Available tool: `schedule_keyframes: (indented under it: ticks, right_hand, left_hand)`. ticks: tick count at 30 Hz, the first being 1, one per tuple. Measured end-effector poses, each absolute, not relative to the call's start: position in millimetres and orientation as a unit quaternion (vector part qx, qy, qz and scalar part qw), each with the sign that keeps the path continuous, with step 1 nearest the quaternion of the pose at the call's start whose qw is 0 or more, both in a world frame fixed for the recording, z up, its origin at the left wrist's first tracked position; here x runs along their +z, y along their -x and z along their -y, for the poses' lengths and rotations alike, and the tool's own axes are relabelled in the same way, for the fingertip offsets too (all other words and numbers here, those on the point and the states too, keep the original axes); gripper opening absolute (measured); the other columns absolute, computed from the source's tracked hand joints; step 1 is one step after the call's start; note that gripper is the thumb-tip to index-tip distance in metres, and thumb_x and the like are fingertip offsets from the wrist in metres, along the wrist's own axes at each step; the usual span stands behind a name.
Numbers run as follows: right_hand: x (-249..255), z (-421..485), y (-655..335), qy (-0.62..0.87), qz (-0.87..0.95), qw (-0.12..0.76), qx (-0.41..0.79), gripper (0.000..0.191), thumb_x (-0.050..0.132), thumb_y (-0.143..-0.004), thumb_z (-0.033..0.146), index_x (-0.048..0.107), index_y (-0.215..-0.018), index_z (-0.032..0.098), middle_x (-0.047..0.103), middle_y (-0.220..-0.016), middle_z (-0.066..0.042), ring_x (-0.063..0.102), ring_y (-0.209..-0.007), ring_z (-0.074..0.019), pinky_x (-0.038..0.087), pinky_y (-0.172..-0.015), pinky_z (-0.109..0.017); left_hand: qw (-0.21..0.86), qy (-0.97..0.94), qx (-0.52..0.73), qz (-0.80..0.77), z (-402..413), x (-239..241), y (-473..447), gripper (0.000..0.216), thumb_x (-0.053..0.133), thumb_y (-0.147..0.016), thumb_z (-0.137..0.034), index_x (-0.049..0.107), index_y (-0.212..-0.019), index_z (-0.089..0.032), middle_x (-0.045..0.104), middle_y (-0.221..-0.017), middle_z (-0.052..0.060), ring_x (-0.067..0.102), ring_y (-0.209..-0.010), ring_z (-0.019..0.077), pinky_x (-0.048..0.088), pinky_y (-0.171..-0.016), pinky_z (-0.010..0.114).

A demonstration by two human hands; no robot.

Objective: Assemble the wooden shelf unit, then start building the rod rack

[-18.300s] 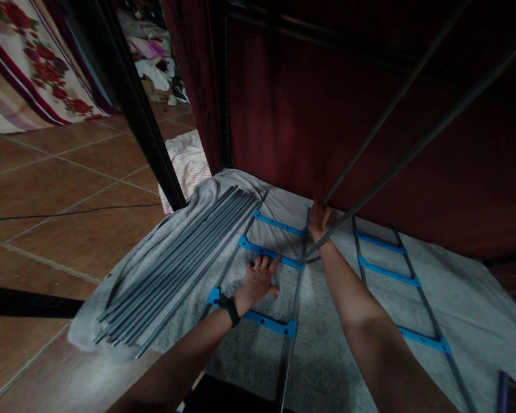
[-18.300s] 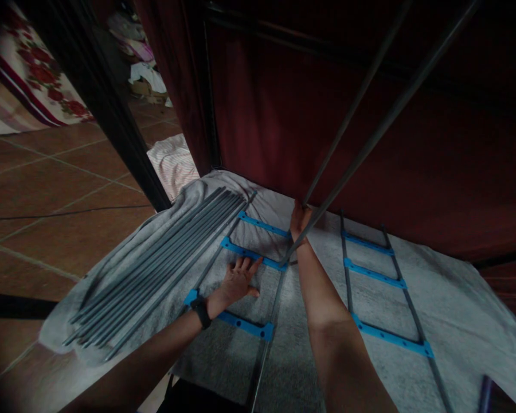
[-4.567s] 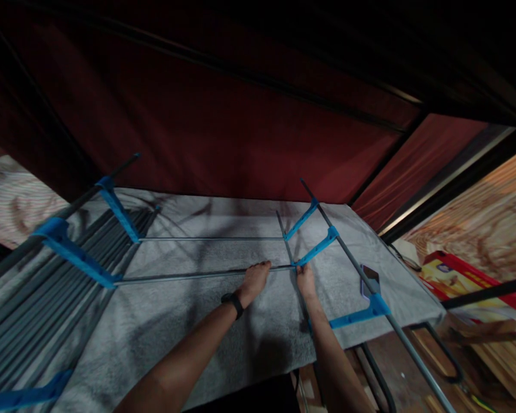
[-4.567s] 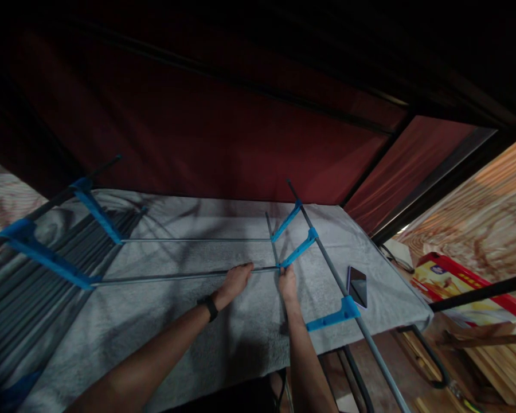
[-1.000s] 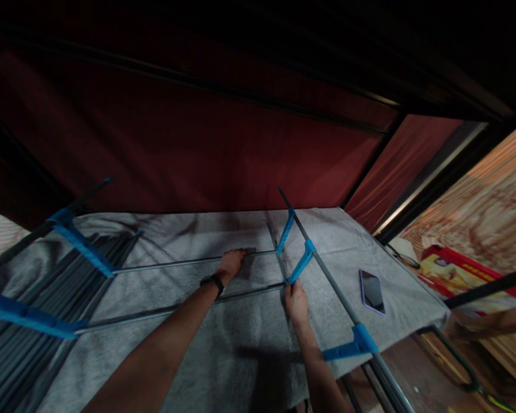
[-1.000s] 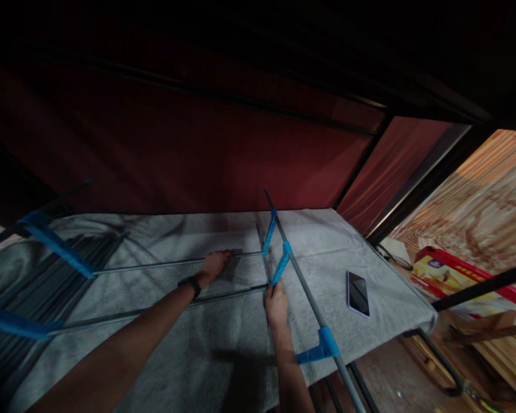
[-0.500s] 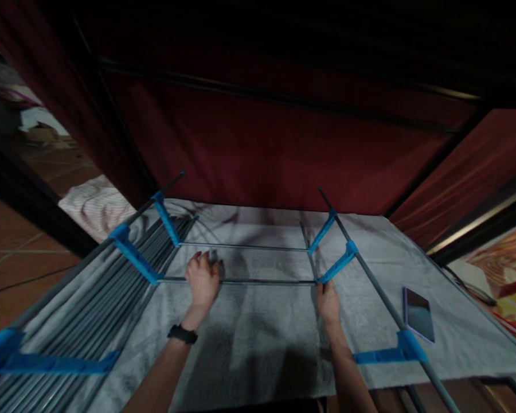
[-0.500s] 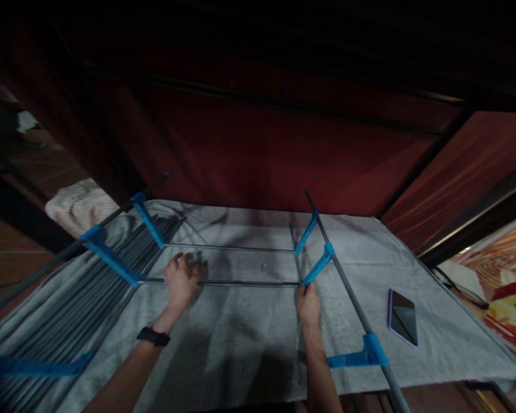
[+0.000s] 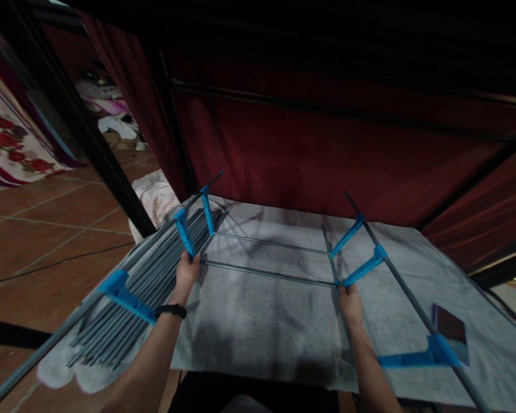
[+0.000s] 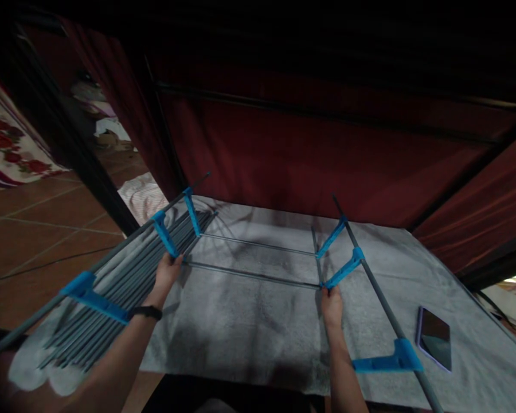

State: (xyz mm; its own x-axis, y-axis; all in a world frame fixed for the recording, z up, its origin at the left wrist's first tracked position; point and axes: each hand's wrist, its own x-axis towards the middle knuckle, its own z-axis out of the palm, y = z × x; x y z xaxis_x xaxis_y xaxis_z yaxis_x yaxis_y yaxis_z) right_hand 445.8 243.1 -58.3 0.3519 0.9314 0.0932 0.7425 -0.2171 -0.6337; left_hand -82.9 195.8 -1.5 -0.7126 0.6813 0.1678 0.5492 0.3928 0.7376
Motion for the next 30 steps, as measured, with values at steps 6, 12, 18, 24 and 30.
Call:
schedule_keyframes:
  ticks: [6,12,18,24,30]
  right_hand:
    - [-51.3,-217.8,-469.1,0.784,0.534,0.278,0.149,0.042,0.038,-0.089,0.035,0.064,-0.113,0.012,0.073,-0.095,-0.019,0.069,-0.094,-0.0304,0.046,-0.07,-0.034]
    - [-54.1,-191.1,-491.3,0.79,0.53,0.279,0.127,0.034,0.042,-0.087,0.033,0.066,-0.103,0.015,0.072,-0.087,-0.02,0.069,-0.086,-0.0331,0.045,-0.067,-0.037]
    - [-59.2,-183.8,-475.9,0.786,0.523,0.3,0.133,0.037,0.04,-0.089,0.037,0.065,-0.105,0.015,0.072,-0.082,-0.018,0.068,-0.082,-0.0308,0.044,-0.066,-0.035]
    - [-58.6,-188.3,-473.2,0.766,0.487,0.372,0.193,0.039,0.045,-0.085,0.044,0.065,-0.101,0.015,0.073,-0.091,-0.017,0.068,-0.092,-0.0294,0.048,-0.072,-0.034]
    - [-60.0,-180.0,-474.0,0.74,0.502,0.389,0.22,0.044,0.046,-0.083,0.043,0.067,-0.108,0.013,0.074,-0.1,-0.015,0.067,-0.094,-0.0263,0.051,-0.08,-0.033]
  left_hand:
    - [0.048,-0.344,0.389,-0.853,-171.4,-1.9,62.6,0.012,0.05,-0.09,-0.03,0.054,-0.084,-0.02,0.054,-0.067,0.001,0.054,-0.064,0.0191,0.035,-0.062,0.028]
    - [0.039,-0.36,0.371,-0.855,-135.8,-10.0,42.5,0.014,0.048,-0.09,-0.032,0.053,-0.083,-0.021,0.06,-0.07,0.004,0.057,-0.065,0.0214,0.038,-0.062,0.029]
    - [0.044,-0.325,0.375,-0.867,-136.7,-4.2,46.1,0.012,0.05,-0.086,-0.033,0.054,-0.08,-0.023,0.066,-0.073,0.006,0.064,-0.073,0.0254,0.043,-0.065,0.031]
    - [0.076,-0.315,0.344,-0.881,-140.5,-15.0,60.7,0.017,0.057,-0.077,-0.038,0.049,-0.071,-0.024,0.059,-0.064,0.004,0.061,-0.07,0.027,0.04,-0.062,0.032]
    - [0.116,-0.283,0.28,-0.91,-149.7,-20.8,64.8,0.028,0.06,-0.073,-0.04,0.039,-0.06,-0.026,0.043,-0.048,0.0,0.056,-0.064,0.0266,0.036,-0.058,0.03]
